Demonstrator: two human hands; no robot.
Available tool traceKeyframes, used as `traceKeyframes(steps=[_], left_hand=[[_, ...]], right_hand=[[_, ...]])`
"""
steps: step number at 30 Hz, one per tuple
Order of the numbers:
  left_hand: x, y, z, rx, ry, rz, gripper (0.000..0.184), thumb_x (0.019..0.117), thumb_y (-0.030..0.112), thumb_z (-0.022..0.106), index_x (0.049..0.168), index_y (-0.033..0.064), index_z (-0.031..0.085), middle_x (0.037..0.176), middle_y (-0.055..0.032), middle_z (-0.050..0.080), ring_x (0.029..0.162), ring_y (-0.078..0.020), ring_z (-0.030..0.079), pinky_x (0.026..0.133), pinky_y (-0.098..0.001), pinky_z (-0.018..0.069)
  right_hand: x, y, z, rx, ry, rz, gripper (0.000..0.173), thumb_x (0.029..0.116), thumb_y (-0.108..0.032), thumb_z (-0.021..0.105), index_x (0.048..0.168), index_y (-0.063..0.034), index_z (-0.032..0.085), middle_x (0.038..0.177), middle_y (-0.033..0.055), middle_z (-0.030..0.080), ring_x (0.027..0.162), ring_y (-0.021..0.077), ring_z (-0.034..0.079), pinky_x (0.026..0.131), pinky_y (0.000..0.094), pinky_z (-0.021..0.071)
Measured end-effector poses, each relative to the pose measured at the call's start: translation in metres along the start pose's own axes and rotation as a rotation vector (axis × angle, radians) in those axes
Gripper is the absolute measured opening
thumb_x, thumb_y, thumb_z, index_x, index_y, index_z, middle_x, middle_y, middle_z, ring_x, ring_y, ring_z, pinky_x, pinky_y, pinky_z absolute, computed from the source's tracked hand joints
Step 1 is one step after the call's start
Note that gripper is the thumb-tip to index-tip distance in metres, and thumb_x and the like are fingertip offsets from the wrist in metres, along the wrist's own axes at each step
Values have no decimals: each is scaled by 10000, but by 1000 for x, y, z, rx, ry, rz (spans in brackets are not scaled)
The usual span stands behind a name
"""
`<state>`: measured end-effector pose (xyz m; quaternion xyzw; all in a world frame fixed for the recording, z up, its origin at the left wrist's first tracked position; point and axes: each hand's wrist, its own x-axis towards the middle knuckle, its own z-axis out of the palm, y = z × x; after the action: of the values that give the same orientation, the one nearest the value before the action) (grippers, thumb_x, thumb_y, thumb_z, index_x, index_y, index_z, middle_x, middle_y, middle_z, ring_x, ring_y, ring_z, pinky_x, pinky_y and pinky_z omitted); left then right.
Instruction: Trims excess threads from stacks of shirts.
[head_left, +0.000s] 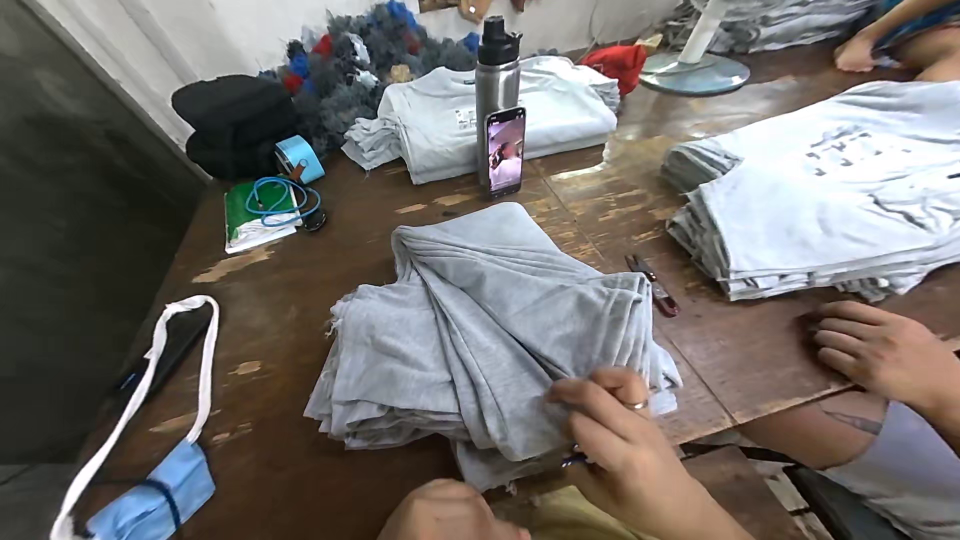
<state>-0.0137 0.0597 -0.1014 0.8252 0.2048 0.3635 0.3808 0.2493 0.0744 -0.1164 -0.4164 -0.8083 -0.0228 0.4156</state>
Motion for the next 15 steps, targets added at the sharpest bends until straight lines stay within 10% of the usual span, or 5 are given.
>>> traceKeyframes(steps=[6,9,15], left_hand=[[16,-13,25,491,408,-181,383,951,473,680,1177,166,721,1133,10,726,1105,-84,631,983,-249,496],[16,-11,33,435,344,-162,559,922,546,687,1344,182,639,1331,-5,654,1199,-100,593,1027,-266,479],[28,-16,51,348,410,-78,266,944,194,730,1180,75,701,1092,-65,694,1081,-68,647,977,-185,511]], right_hand=[[24,20,-28,43,76,49,129,971,-267,558,929,-168,630,966,8,697,1007,160,616,953,399,409],[24,59,-66,-107,408,219,247,1005,-212,612,894,8,623,857,132,656,777,139,605,725,297,512],[9,8,-53,292,191,110,229,1000,-325,662,919,-165,519,1006,-33,658,956,46,641,832,210,531]])
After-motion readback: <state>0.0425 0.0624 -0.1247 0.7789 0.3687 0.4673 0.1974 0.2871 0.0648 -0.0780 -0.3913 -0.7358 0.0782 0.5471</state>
